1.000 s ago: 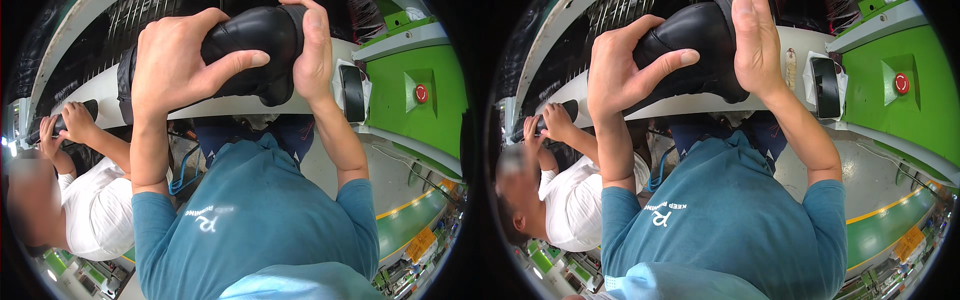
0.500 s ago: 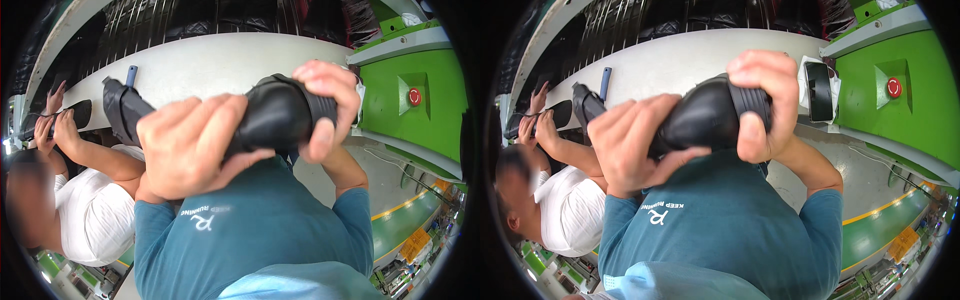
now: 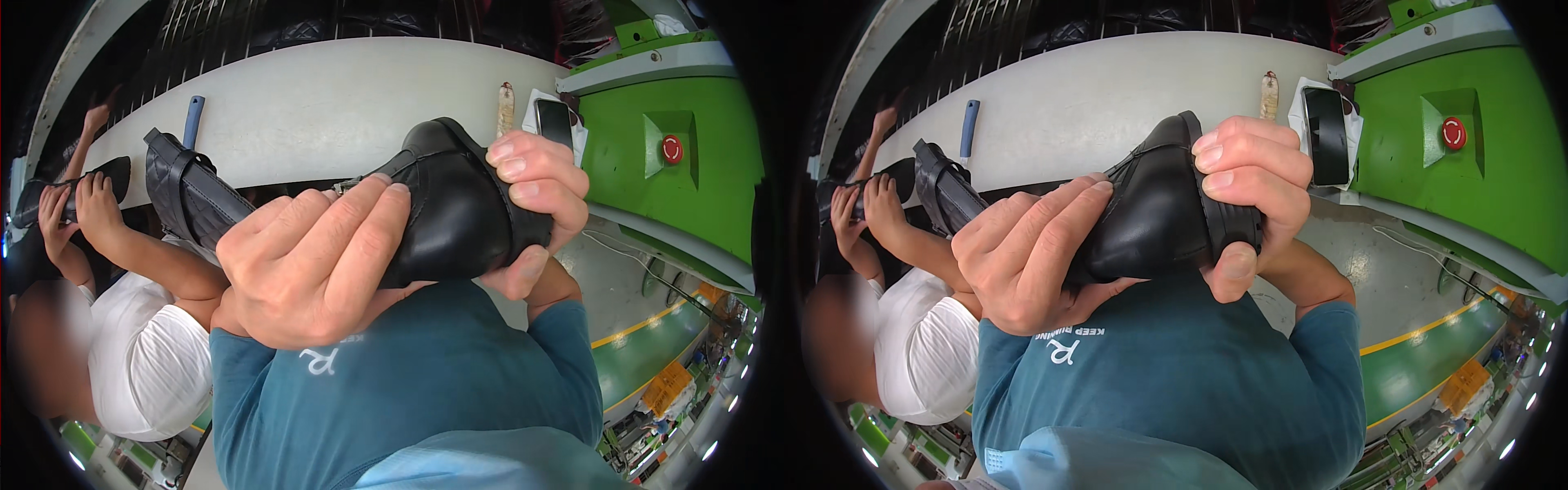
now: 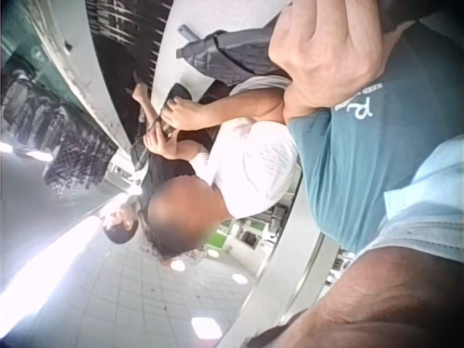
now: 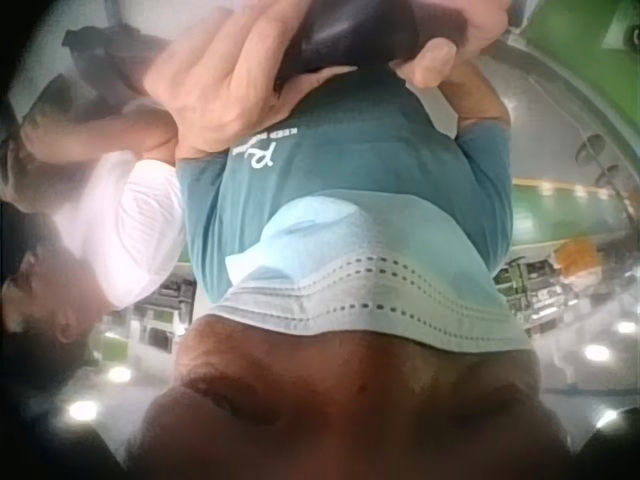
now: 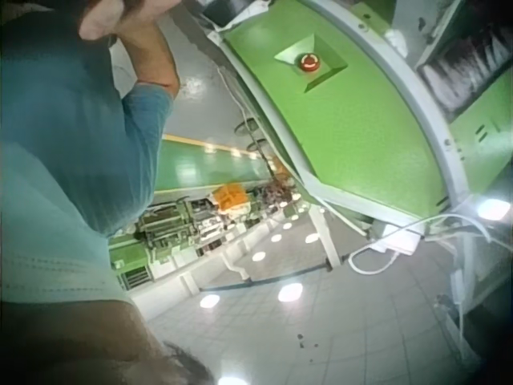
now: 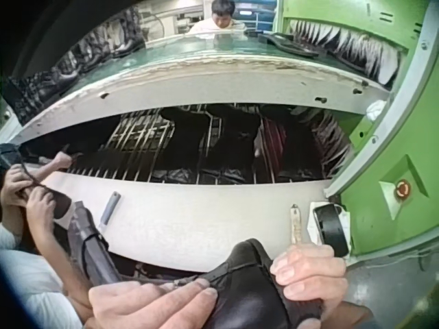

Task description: The recorder is inspecting and preparing black quilted boots on an assembly line, checking the zippers and soles.

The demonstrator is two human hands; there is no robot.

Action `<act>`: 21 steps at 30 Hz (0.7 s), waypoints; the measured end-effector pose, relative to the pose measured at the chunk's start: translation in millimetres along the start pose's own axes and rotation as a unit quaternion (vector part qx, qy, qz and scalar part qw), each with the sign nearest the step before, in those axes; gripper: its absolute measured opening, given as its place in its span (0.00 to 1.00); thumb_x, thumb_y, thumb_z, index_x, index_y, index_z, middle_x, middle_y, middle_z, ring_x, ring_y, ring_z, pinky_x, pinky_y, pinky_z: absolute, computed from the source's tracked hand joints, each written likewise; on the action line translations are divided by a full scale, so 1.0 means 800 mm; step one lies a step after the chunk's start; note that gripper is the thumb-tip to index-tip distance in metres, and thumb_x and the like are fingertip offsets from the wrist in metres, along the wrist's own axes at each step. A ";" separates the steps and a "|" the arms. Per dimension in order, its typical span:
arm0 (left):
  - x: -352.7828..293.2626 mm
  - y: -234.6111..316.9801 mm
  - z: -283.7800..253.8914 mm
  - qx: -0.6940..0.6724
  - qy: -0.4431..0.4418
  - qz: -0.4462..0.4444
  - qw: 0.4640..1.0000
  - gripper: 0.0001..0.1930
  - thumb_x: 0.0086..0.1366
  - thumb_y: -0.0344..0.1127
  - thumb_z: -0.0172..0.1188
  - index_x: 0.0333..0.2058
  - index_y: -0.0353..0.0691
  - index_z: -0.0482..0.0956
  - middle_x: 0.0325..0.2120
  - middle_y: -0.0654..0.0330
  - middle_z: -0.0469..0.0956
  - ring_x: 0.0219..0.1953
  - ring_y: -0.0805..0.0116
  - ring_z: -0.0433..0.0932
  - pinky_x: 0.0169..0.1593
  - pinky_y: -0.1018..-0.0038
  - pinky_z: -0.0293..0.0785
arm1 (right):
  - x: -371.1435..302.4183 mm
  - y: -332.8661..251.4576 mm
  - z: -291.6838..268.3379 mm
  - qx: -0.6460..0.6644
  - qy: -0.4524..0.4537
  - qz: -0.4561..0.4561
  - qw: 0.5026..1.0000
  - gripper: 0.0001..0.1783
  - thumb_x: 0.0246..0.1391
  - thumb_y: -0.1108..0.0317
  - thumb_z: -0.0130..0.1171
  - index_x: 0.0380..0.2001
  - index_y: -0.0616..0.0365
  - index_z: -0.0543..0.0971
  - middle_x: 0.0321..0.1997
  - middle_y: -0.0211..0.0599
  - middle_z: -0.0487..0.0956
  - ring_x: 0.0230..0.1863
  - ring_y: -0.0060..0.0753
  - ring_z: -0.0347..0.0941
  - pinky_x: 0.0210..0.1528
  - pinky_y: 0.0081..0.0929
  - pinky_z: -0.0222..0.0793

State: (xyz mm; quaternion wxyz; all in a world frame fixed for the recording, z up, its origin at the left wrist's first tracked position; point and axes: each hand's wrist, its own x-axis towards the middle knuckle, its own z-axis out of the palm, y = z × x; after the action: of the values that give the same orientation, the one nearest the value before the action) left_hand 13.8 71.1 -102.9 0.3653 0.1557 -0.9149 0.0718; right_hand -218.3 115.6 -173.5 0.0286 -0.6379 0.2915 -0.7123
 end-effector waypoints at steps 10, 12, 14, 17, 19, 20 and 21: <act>0.002 0.009 -0.002 0.001 0.002 0.011 1.000 0.26 0.60 0.53 0.72 0.39 0.30 0.89 0.32 0.51 0.86 0.22 0.71 0.78 0.24 0.77 0.74 | -0.004 -0.008 -0.003 0.018 -0.017 -0.012 1.000 0.27 0.74 0.43 0.47 0.46 0.61 0.73 0.47 0.47 0.75 0.43 0.45 0.75 0.40 0.40 0.81; -0.004 0.019 0.003 -0.006 0.019 -0.016 1.000 0.26 0.59 0.52 0.72 0.39 0.30 0.89 0.33 0.51 0.86 0.22 0.70 0.78 0.24 0.77 0.74 | -0.004 -0.008 0.002 0.015 -0.006 -0.022 1.000 0.26 0.75 0.45 0.47 0.46 0.61 0.73 0.47 0.48 0.75 0.43 0.46 0.75 0.40 0.41 0.80; -0.006 0.022 0.004 -0.017 0.023 -0.028 0.999 0.26 0.58 0.52 0.73 0.40 0.30 0.88 0.33 0.51 0.86 0.22 0.70 0.79 0.24 0.77 0.74 | -0.005 -0.007 0.005 0.007 0.013 -0.029 0.999 0.24 0.75 0.48 0.46 0.47 0.61 0.73 0.47 0.48 0.76 0.43 0.46 0.75 0.40 0.41 0.80; -0.004 0.017 -0.001 0.004 0.026 -0.005 1.000 0.26 0.57 0.51 0.75 0.41 0.29 0.88 0.33 0.51 0.86 0.22 0.70 0.79 0.24 0.76 0.75 | -0.004 -0.010 0.005 -0.015 0.014 -0.024 0.999 0.23 0.74 0.49 0.44 0.47 0.60 0.75 0.46 0.48 0.77 0.44 0.46 0.75 0.41 0.43 0.80; -0.005 0.017 -0.008 0.014 0.020 0.004 1.000 0.27 0.56 0.51 0.76 0.41 0.29 0.88 0.33 0.51 0.86 0.23 0.70 0.79 0.25 0.76 0.75 | -0.003 -0.016 0.000 -0.083 0.017 -0.031 0.996 0.24 0.74 0.48 0.44 0.47 0.60 0.76 0.46 0.48 0.77 0.43 0.46 0.75 0.42 0.44 0.80; -0.006 0.018 -0.011 0.010 0.010 0.000 1.000 0.27 0.55 0.51 0.76 0.41 0.29 0.88 0.33 0.51 0.86 0.23 0.70 0.79 0.25 0.76 0.75 | -0.003 -0.017 -0.001 -0.096 0.016 -0.031 0.995 0.24 0.73 0.48 0.44 0.46 0.60 0.76 0.46 0.48 0.77 0.44 0.46 0.75 0.43 0.44 0.80; -0.007 0.020 -0.011 0.007 0.006 -0.001 1.000 0.27 0.55 0.51 0.76 0.42 0.29 0.87 0.33 0.51 0.86 0.23 0.69 0.79 0.25 0.76 0.75 | -0.002 -0.018 -0.003 -0.108 0.015 -0.031 0.994 0.25 0.73 0.48 0.44 0.46 0.59 0.77 0.45 0.48 0.77 0.44 0.46 0.75 0.43 0.45 0.80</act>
State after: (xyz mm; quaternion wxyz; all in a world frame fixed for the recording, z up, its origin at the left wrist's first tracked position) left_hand 18.0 89.3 -100.2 0.3694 0.1589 -0.9122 0.0789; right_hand -215.2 129.1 -168.8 -0.0669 -0.6355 0.3474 -0.6863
